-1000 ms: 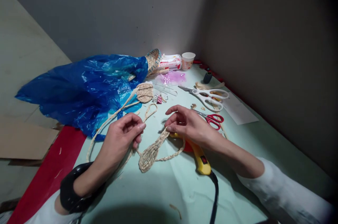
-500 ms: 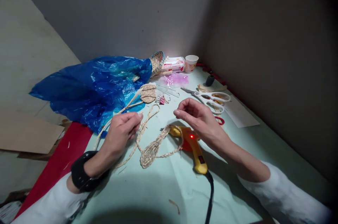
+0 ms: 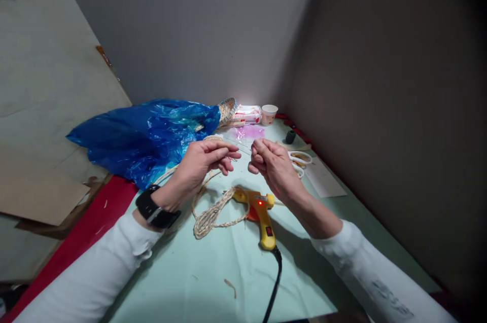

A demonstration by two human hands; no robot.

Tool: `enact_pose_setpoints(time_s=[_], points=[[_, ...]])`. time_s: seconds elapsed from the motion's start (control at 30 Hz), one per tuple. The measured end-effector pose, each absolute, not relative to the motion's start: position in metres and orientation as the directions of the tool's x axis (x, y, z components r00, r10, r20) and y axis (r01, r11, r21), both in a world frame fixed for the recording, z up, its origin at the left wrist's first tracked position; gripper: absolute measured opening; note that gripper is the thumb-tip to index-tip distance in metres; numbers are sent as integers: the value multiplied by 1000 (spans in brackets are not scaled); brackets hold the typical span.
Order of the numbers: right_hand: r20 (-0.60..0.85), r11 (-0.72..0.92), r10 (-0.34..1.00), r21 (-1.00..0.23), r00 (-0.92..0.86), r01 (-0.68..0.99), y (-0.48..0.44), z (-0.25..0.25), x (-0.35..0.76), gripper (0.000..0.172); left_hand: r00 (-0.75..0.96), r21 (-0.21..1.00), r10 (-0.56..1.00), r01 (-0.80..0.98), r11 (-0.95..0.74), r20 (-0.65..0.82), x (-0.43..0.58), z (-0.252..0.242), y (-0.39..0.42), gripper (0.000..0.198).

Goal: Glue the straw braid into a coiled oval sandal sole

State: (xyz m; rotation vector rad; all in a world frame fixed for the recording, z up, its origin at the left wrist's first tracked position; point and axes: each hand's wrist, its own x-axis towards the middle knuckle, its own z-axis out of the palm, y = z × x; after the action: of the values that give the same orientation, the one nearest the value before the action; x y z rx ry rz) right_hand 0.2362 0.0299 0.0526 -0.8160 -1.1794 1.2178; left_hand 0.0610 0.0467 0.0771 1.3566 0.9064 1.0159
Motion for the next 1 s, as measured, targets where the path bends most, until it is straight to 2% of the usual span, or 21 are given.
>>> enact_pose_setpoints(time_s=[0.27, 0.43, 0.57, 0.6, 0.67, 0.7, 0.8, 0.87, 1.0], points=[[244, 249, 969, -948, 46, -201, 30, 52, 260, 54, 234, 994, 971, 73, -75, 56, 78, 69, 51, 36], [301, 291, 952, -947, -58, -134, 31, 40, 281, 34, 176, 963, 972, 191, -189, 156, 63, 65, 67, 36], [317, 307, 941, -947, -122, -88, 33, 27, 286, 17, 167, 870, 943, 367, -330, 288, 43, 69, 78, 66], [321, 314, 939, -947, -125, -74, 34, 24, 287, 18, 145, 834, 941, 435, -339, 307, 39, 71, 79, 58], [329, 328, 935, -944, -132, -32, 35, 20, 288, 20, 80, 761, 941, 569, -313, 328, 30, 72, 77, 25], [330, 333, 934, -943, -140, -1, 35, 19, 289, 19, 46, 729, 943, 623, -284, 328, 27, 72, 74, 25], [317, 339, 934, -933, -168, 124, 35, 20, 292, 14, 83, 636, 964, 736, -230, 252, 23, 67, 60, 34], [311, 346, 934, -911, -176, 226, 34, 23, 293, 17, 196, 580, 968, 775, -249, 154, 26, 60, 48, 25], [291, 377, 923, -819, -253, 434, 26, 29, 289, 17, 380, 514, 924, 802, -303, -48, 39, 44, 29, 26]])
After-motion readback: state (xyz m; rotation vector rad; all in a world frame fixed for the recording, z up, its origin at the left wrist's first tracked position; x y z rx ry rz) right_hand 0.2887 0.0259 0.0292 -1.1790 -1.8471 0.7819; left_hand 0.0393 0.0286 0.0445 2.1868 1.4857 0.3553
